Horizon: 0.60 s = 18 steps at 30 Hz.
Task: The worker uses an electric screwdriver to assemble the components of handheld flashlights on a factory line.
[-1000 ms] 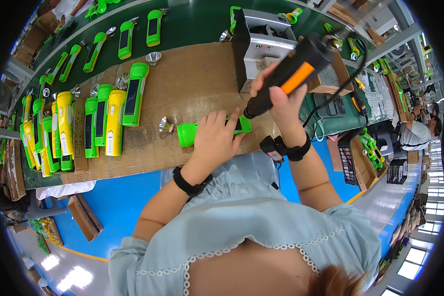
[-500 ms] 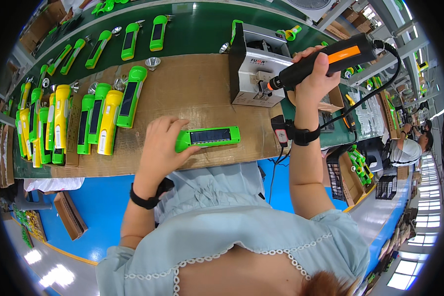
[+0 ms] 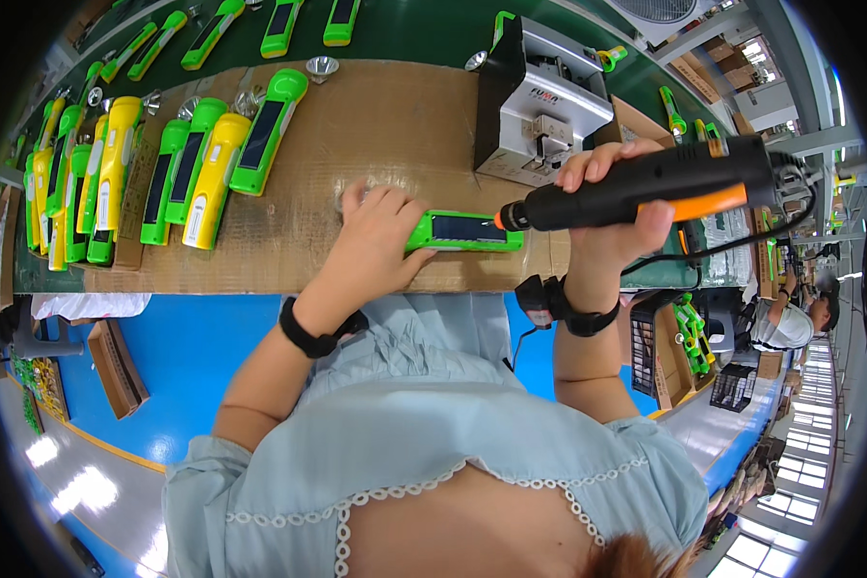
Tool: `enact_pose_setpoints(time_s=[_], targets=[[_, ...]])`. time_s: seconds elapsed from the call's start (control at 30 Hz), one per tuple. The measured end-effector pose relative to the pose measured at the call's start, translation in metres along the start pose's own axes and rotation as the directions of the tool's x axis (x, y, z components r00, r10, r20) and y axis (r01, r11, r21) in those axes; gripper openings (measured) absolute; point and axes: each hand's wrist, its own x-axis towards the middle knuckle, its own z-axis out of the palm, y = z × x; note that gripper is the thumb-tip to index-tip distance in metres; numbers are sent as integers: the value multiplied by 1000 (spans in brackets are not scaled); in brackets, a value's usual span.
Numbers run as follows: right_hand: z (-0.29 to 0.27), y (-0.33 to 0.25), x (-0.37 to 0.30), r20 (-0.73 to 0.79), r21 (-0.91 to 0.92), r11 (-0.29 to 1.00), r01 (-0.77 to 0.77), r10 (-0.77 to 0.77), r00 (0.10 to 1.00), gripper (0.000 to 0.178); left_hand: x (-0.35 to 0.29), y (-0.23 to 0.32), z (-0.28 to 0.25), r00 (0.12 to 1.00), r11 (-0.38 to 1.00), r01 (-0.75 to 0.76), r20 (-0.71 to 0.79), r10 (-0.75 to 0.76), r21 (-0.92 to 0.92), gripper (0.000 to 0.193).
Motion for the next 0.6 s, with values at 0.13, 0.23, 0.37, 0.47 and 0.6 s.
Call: enact_pose_setpoints(time_s=[0.13, 0.23, 0.37, 0.47, 0.6], targets=[[21, -5, -19, 10, 18, 998, -56, 56, 998, 68, 6, 2, 13, 1000, 1000, 0, -5, 0, -18, 44], [24, -3, -23, 60, -168, 984, -61, 72, 996, 74, 6, 5, 15, 1000, 1000, 20, -21, -20, 0, 45], [32, 7, -25, 44, 132, 984, -118, 113, 993, 67, 6, 9, 15, 997, 999, 45, -54, -46, -16, 46], [33, 13, -27, 42, 99, 985, -142, 138, 990, 67, 6, 10, 15, 997, 998, 52, -60, -53, -22, 46], [37, 17, -34, 65, 64, 981, -185, 181, 981, 66, 7, 9, 15, 993, 998, 31, -108, -36, -49, 44]])
